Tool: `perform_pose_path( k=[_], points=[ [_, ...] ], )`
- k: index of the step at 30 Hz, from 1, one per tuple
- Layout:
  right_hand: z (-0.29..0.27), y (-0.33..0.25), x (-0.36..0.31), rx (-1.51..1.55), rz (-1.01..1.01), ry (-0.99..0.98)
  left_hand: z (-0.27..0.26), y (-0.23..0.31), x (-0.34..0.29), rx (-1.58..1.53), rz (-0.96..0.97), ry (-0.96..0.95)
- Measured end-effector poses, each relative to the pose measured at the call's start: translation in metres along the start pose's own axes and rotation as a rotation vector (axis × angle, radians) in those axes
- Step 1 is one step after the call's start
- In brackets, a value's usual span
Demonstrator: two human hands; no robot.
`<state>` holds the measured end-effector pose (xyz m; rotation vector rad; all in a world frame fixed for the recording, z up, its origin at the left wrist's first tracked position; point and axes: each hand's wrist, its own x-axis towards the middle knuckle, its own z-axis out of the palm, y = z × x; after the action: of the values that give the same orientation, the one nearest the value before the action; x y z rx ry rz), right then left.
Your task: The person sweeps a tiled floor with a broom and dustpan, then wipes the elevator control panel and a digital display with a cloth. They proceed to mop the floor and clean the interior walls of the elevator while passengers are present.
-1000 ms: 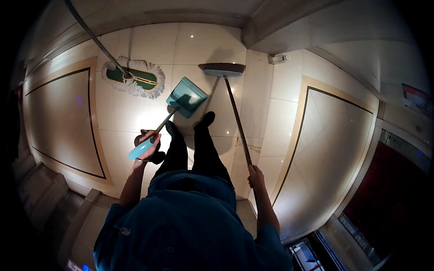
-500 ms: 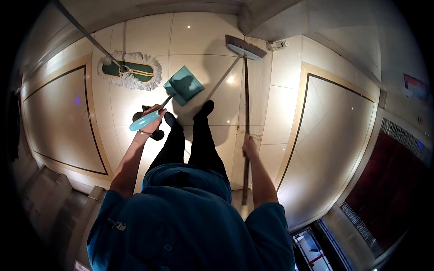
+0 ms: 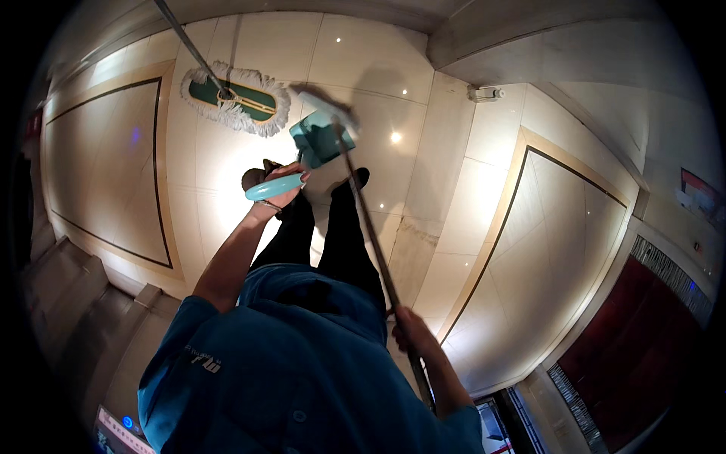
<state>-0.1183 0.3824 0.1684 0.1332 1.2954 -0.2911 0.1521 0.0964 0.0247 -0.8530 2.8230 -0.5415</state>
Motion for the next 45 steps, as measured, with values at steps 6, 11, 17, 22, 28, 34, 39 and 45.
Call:
perform_pose_path(
  k=[6,11,17,22,28,34,39,45],
  points=[
    [-0.05,-0.114,0.105,-0.423,-0.255,0.456,-0.013,-0.001,-0.015,-1.214,-0.619,0.076],
    [-0.041,-0.135,0.168,-0.616,-0.285,0.607,-0.02,-0.004,-0.037,-1.319,-0.747,0.013],
    [-0.013,0.003,0.135,-0.609,-0.236,0.222,0.04,0.017,-0.071,-2.136,-0.947,0.212],
    [0.03,-0.055,-0.015,-0.141,0.176,-0.029,0.016,0.006,-0.059,-1.248,-0.79,0.013],
    [0.01,-0.059,0.004,-0.05,-0.066,0.116,0.003,0.003,-0.059,-1.5,-0.872,-0.031],
    [-0.053,-0.057,0.012,0.053,-0.184,0.363,-0.021,-0.009,-0.057,-1.246,-0.878,-0.125],
    [-0.118,-0.002,0.019,0.351,-0.226,0.373,-0.039,-0.016,-0.033,-1.149,-0.81,-0.168],
    [-0.186,0.075,0.048,0.925,-0.167,0.267,-0.046,-0.012,0.0,-1.192,-0.624,-0.183]
  ],
)
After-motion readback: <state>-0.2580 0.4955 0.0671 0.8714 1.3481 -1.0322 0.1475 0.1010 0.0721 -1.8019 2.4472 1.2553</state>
